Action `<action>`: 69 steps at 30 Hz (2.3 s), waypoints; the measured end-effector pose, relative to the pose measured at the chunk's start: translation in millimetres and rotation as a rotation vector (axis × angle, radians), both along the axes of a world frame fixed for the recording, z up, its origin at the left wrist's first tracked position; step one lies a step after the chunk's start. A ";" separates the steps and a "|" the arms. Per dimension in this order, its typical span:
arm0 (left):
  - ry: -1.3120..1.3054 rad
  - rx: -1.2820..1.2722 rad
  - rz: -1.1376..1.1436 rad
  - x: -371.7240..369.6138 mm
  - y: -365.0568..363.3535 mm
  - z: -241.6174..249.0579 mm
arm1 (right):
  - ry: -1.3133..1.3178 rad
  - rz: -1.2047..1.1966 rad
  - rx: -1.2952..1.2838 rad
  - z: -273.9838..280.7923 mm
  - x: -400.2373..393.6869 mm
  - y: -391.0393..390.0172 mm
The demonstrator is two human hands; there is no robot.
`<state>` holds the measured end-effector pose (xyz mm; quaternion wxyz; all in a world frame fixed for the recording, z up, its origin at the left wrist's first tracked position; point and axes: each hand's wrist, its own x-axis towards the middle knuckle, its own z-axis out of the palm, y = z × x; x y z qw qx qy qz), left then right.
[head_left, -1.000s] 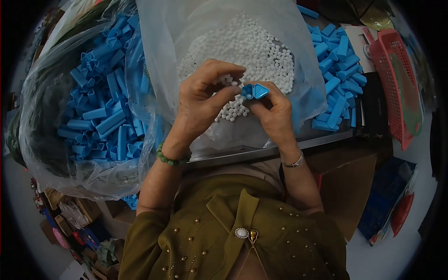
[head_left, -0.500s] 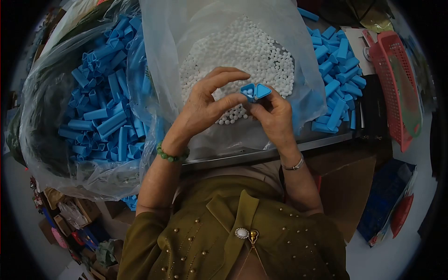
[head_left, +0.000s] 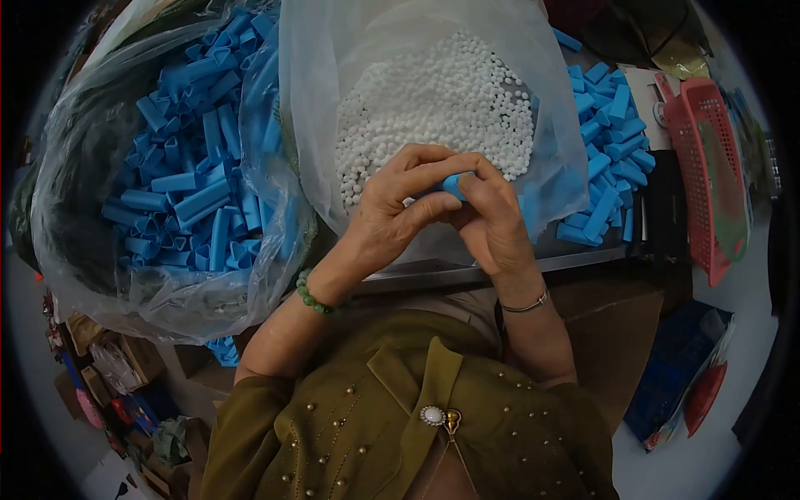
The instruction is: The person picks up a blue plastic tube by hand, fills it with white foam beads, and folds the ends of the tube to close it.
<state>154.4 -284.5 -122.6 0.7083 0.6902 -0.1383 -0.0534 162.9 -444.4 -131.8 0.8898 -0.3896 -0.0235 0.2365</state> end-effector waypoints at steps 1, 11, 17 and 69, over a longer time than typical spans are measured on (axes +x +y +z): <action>0.002 -0.003 0.006 -2.1 0.3 1.6 | 0.011 -0.032 -0.047 1.1 -2.0 1.2; -0.408 0.352 0.198 -26.3 44.9 48.4 | -0.424 0.006 -0.016 48.0 -4.2 -27.8; -0.443 1.572 0.597 -37.3 171.6 48.8 | -0.673 -0.653 -0.593 38.8 67.8 -164.1; -0.026 0.150 0.123 42.0 8.2 -5.7 | -0.476 -0.247 -1.064 -24.2 20.9 -9.1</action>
